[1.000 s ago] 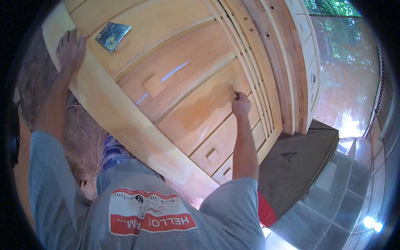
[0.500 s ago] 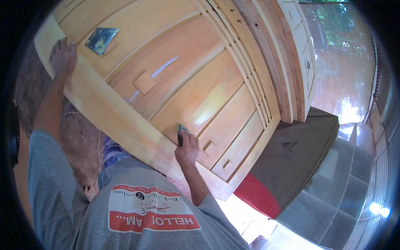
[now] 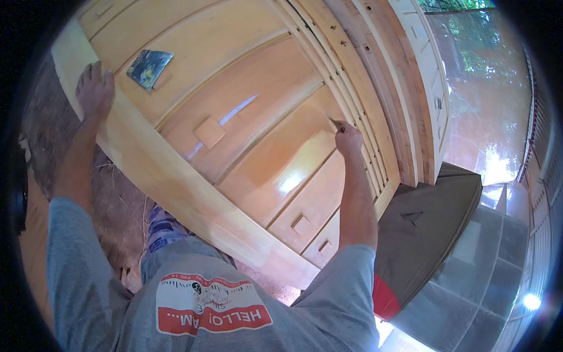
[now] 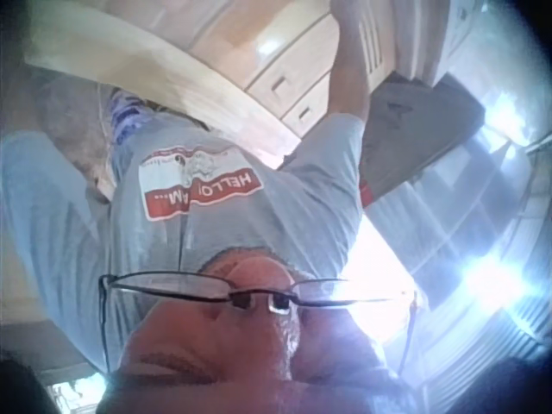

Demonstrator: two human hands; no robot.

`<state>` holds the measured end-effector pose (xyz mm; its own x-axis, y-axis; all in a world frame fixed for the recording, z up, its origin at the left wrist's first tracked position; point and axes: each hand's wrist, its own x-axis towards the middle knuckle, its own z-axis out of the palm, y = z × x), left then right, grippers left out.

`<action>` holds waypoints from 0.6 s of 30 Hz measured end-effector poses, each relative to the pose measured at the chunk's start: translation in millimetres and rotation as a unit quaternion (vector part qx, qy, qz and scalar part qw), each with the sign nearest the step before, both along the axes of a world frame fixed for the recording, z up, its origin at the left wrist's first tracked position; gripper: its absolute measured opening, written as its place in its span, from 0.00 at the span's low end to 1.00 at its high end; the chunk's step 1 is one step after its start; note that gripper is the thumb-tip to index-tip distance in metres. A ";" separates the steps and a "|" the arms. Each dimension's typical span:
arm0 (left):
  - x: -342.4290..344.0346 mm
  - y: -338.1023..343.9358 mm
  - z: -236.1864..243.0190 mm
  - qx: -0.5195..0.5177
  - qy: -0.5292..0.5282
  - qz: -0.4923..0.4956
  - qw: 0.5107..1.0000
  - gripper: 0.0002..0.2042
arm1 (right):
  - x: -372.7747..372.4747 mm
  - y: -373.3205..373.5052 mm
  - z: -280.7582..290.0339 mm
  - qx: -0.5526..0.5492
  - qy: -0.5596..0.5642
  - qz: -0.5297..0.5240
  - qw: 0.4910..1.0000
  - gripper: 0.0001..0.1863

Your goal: The person sands the raised square details on a wooden door using a piece of sandpaper and applies a liquid finish with a brush.

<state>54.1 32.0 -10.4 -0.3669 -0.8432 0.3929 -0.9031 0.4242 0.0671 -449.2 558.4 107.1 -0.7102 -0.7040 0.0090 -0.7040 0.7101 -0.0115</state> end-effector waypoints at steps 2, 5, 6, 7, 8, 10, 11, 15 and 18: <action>2.5 0.7 -0.5 -0.004 0.011 -0.005 1.000 0.25 | -10.1 -3.5 -6.4 -0.016 -0.042 0.011 0.999 0.15; 2.2 0.1 -1.8 -0.002 0.005 -0.006 1.000 0.26 | -2.1 1.4 -11.4 -0.010 -0.084 -0.029 0.996 0.15; 2.5 -1.1 -2.0 -0.004 -0.005 0.001 1.000 0.26 | 7.7 2.3 -10.8 -0.008 -0.085 -0.029 0.996 0.15; 2.1 -1.3 -2.3 -0.006 -0.014 0.005 1.000 0.26 | 23.1 7.5 -12.8 0.013 -0.065 -0.016 0.998 0.15; 1.8 0.3 -0.7 -0.004 -0.014 0.004 1.000 0.26 | 43.3 13.1 -13.6 0.034 -0.046 -0.004 0.998 0.15; 1.5 2.2 5.0 -0.008 -0.030 0.019 0.999 0.26 | 89.5 32.0 -25.0 -0.034 -0.029 0.066 0.997 0.14; 5.0 2.4 4.5 -0.007 -0.031 0.023 0.999 0.26 | 121.3 33.6 -24.3 -0.047 -0.047 0.065 0.996 0.15; 3.8 -1.9 -1.5 -0.004 -0.027 0.020 0.999 0.26 | 243.9 53.5 -23.1 -0.090 -0.060 0.063 0.992 0.15; -1.5 -0.9 0.4 0.003 -0.021 0.025 0.999 0.26 | 311.2 52.1 -2.1 -0.066 -0.086 0.000 0.994 0.15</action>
